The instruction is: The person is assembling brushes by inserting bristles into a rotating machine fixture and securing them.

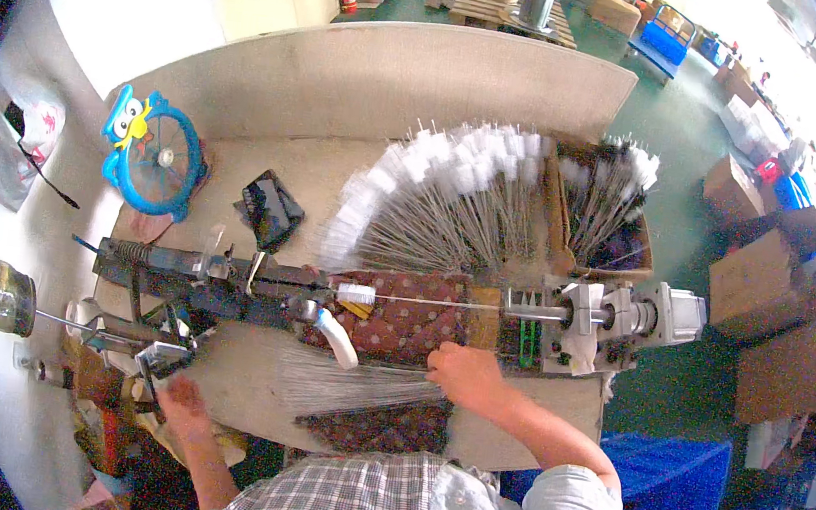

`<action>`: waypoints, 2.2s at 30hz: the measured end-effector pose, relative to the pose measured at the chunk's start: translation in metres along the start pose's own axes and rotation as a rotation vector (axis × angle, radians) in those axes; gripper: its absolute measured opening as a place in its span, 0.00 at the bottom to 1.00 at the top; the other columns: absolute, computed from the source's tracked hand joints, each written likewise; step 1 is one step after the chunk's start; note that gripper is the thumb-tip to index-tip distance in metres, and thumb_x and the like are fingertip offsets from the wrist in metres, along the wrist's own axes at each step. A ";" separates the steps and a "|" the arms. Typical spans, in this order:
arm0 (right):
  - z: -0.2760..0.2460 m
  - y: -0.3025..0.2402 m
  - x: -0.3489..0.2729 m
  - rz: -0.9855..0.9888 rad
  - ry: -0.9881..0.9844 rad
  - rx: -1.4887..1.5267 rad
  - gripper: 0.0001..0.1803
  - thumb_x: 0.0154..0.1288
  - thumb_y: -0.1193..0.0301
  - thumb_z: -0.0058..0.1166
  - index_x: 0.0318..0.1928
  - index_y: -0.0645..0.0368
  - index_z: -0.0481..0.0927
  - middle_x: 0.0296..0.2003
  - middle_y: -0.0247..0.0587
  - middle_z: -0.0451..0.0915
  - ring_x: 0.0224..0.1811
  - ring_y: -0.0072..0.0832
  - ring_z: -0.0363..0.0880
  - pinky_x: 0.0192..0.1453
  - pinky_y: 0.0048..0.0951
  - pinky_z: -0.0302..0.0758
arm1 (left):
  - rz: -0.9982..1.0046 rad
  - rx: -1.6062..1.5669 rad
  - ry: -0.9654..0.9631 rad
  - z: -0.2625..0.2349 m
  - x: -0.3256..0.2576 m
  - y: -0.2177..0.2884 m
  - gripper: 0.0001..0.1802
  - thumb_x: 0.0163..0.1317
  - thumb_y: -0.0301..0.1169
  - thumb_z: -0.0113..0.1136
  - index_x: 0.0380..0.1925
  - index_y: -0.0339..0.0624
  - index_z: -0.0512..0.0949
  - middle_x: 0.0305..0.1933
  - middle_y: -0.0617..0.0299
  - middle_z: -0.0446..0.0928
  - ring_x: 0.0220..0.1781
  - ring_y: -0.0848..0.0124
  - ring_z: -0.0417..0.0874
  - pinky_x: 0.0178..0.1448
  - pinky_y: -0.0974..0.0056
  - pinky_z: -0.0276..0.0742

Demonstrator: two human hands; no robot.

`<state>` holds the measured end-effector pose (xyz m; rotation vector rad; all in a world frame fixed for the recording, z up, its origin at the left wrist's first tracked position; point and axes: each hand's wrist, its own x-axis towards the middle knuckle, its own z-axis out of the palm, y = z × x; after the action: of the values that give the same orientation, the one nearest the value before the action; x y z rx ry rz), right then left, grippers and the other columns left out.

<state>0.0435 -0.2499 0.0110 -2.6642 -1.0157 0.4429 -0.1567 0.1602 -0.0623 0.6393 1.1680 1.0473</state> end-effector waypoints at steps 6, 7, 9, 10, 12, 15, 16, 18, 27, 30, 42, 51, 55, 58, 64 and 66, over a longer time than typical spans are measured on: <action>-0.014 0.009 0.000 -0.057 0.120 0.071 0.07 0.58 0.65 0.51 0.31 0.52 0.79 0.31 0.32 0.76 0.36 0.33 0.77 0.36 0.35 0.75 | -0.365 0.062 -0.512 0.053 -0.102 -0.060 0.11 0.63 0.37 0.50 0.38 0.40 0.73 0.36 0.60 0.77 0.38 0.67 0.78 0.44 0.63 0.76; -0.012 0.012 -0.001 -0.078 0.139 0.093 0.07 0.58 0.65 0.51 0.31 0.52 0.79 0.32 0.32 0.76 0.36 0.33 0.77 0.36 0.35 0.75 | -0.459 0.045 -0.547 0.070 -0.128 -0.058 0.11 0.63 0.36 0.51 0.38 0.41 0.73 0.35 0.60 0.77 0.38 0.68 0.78 0.45 0.64 0.76; -0.009 0.016 -0.004 -0.097 0.164 0.124 0.07 0.58 0.66 0.50 0.31 0.52 0.79 0.32 0.32 0.77 0.36 0.33 0.77 0.36 0.35 0.75 | -0.546 0.037 -0.588 0.099 -0.166 -0.060 0.10 0.62 0.35 0.52 0.38 0.41 0.73 0.34 0.61 0.77 0.39 0.68 0.78 0.45 0.64 0.75; -0.008 0.017 -0.006 -0.105 0.184 0.126 0.07 0.59 0.67 0.50 0.33 0.53 0.79 0.32 0.33 0.77 0.36 0.34 0.77 0.36 0.36 0.75 | -0.473 0.137 -0.720 0.107 -0.177 -0.066 0.09 0.61 0.34 0.53 0.37 0.41 0.72 0.33 0.62 0.77 0.38 0.69 0.78 0.44 0.65 0.74; -0.006 0.019 -0.007 -0.115 0.210 0.133 0.07 0.59 0.67 0.49 0.34 0.53 0.79 0.33 0.33 0.77 0.37 0.35 0.77 0.36 0.36 0.75 | -0.390 0.242 -0.852 0.124 -0.196 -0.077 0.08 0.60 0.32 0.54 0.37 0.41 0.72 0.31 0.62 0.76 0.36 0.70 0.78 0.43 0.66 0.74; -0.003 0.012 -0.010 -0.013 0.223 0.191 0.08 0.60 0.69 0.46 0.39 0.52 0.77 0.33 0.36 0.75 0.39 0.36 0.77 0.37 0.38 0.76 | -0.540 0.391 -0.798 0.140 -0.212 -0.082 0.05 0.57 0.29 0.56 0.31 0.44 0.70 0.25 0.65 0.71 0.26 0.73 0.72 0.35 0.68 0.71; 0.002 0.014 -0.007 0.020 0.193 0.188 0.08 0.61 0.69 0.46 0.39 0.52 0.76 0.33 0.38 0.76 0.38 0.38 0.77 0.37 0.39 0.76 | -0.676 0.401 -0.750 0.152 -0.227 -0.074 0.07 0.57 0.33 0.56 0.29 0.45 0.70 0.23 0.66 0.70 0.24 0.75 0.70 0.31 0.69 0.70; 0.003 0.017 0.000 0.067 0.161 0.189 0.08 0.62 0.68 0.46 0.39 0.53 0.75 0.33 0.40 0.76 0.37 0.40 0.78 0.37 0.41 0.76 | -0.894 0.147 -0.832 0.161 -0.266 -0.029 0.12 0.60 0.39 0.54 0.29 0.43 0.70 0.20 0.67 0.68 0.20 0.77 0.68 0.27 0.69 0.67; -0.020 0.016 -0.005 -0.012 0.161 0.113 0.07 0.61 0.67 0.48 0.39 0.52 0.75 0.32 0.40 0.77 0.36 0.36 0.78 0.35 0.37 0.76 | -0.775 0.080 -1.017 0.128 -0.208 0.003 0.24 0.68 0.48 0.40 0.33 0.38 0.75 0.17 0.67 0.68 0.17 0.74 0.66 0.29 0.62 0.70; -0.025 0.019 -0.009 -0.076 0.195 0.089 0.08 0.59 0.68 0.49 0.39 0.53 0.75 0.33 0.40 0.76 0.38 0.37 0.78 0.36 0.37 0.76 | -0.620 0.411 -1.432 0.144 -0.232 -0.004 0.12 0.65 0.35 0.50 0.36 0.36 0.75 0.25 0.62 0.76 0.22 0.74 0.73 0.31 0.67 0.73; -0.013 0.018 -0.021 -0.141 0.071 -0.024 0.17 0.57 0.72 0.45 0.48 0.52 0.73 0.40 0.47 0.75 0.35 0.45 0.79 0.32 0.43 0.78 | 1.128 0.943 -1.772 0.231 -0.297 -0.129 0.08 0.53 0.27 0.53 0.35 0.42 0.74 0.34 0.57 0.77 0.33 0.58 0.80 0.35 0.57 0.76; -0.021 0.004 -0.008 -0.001 0.119 0.137 0.10 0.51 0.78 0.48 0.37 0.62 0.71 0.35 0.49 0.71 0.35 0.46 0.78 0.36 0.43 0.77 | 1.627 1.013 -1.488 0.236 -0.261 -0.126 0.08 0.50 0.29 0.56 0.32 0.42 0.77 0.36 0.60 0.75 0.35 0.64 0.79 0.38 0.59 0.73; -0.027 -0.002 -0.005 -0.050 0.172 0.086 0.09 0.50 0.79 0.49 0.36 0.63 0.71 0.35 0.48 0.71 0.36 0.45 0.77 0.37 0.42 0.77 | 1.504 0.866 -1.668 0.195 -0.255 -0.075 0.11 0.49 0.28 0.63 0.35 0.41 0.79 0.38 0.61 0.79 0.35 0.64 0.80 0.38 0.61 0.75; -0.033 0.001 -0.005 -0.114 0.269 -0.004 0.08 0.49 0.79 0.49 0.33 0.61 0.71 0.33 0.46 0.71 0.37 0.41 0.76 0.37 0.38 0.77 | 1.483 0.779 -1.675 0.175 -0.259 -0.046 0.11 0.47 0.26 0.64 0.34 0.41 0.80 0.37 0.61 0.79 0.36 0.65 0.80 0.39 0.62 0.75; -0.086 0.032 -0.002 -0.203 0.479 -0.268 0.06 0.45 0.75 0.51 0.28 0.56 0.72 0.27 0.39 0.70 0.33 0.37 0.75 0.35 0.34 0.76 | 1.449 0.590 -1.681 0.151 -0.242 -0.020 0.11 0.46 0.26 0.64 0.34 0.41 0.79 0.36 0.61 0.79 0.34 0.67 0.81 0.38 0.65 0.75; -0.094 0.049 0.007 -0.111 0.479 -0.134 0.06 0.47 0.77 0.49 0.29 0.57 0.74 0.27 0.42 0.72 0.35 0.41 0.76 0.37 0.39 0.75 | 1.297 0.555 -1.676 0.145 -0.236 -0.027 0.12 0.46 0.24 0.64 0.34 0.41 0.80 0.33 0.61 0.80 0.31 0.66 0.81 0.33 0.64 0.75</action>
<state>0.1127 -0.2925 0.0794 -2.6132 -1.0553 -0.2861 -0.0200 -0.0492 0.0584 2.2457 -0.6703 0.6529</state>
